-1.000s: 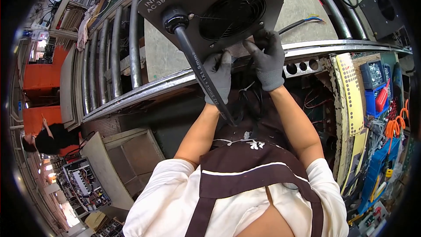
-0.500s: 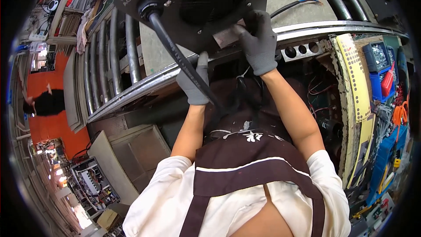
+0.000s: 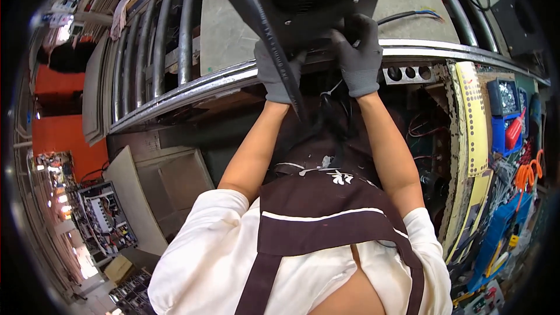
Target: Assembling components and securing wires inside an electronic device using various tools and adhesives on a production line.
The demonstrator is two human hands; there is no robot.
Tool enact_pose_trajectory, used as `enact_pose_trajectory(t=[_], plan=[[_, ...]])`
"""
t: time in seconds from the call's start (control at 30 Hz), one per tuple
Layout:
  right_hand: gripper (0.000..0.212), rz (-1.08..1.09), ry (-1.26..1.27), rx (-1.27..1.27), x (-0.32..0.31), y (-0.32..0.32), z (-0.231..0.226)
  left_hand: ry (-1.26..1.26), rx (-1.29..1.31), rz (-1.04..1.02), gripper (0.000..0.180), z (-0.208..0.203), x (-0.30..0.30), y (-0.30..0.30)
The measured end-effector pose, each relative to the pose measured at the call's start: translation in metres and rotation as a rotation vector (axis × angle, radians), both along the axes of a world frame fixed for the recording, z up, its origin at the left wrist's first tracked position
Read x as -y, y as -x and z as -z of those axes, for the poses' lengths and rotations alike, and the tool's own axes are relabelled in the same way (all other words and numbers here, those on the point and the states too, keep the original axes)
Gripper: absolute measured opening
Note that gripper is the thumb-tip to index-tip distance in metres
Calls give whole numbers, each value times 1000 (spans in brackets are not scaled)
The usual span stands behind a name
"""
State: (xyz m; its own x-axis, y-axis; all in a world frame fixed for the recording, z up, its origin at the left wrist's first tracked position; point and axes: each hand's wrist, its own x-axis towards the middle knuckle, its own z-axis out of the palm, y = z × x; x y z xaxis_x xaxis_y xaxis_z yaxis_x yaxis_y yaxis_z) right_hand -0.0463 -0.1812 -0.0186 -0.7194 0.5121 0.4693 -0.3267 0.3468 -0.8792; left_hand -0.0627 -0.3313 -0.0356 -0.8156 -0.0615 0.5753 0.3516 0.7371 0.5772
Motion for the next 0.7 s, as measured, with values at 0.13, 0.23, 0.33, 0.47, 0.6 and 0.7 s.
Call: enact_pose_trajectory(t=[0.13, 0.23, 0.33, 0.47, 0.6, 0.7], plan=[[44, 3, -42, 49, -1, -5, -3, -128, 64, 176, 45, 5, 20, -2], [45, 23, -57, 54, -6, -9, 2, -211, 330, 356, 55, -8, 36, -11], [43, 122, -136, -40, -5, -20, 1, -181, 339, 351, 55, 0, 46, -8], [25, -135, -410, -274, 14, -33, -25, -318, 200, 360, 39, 13, 40, 1], [28, -704, -578, 203, 12, 2, -48, -382, 214, 439, 31, 15, 33, 8], [31, -585, -341, 375, -34, 21, -59, -326, 280, 390, 32, 13, 37, 9]])
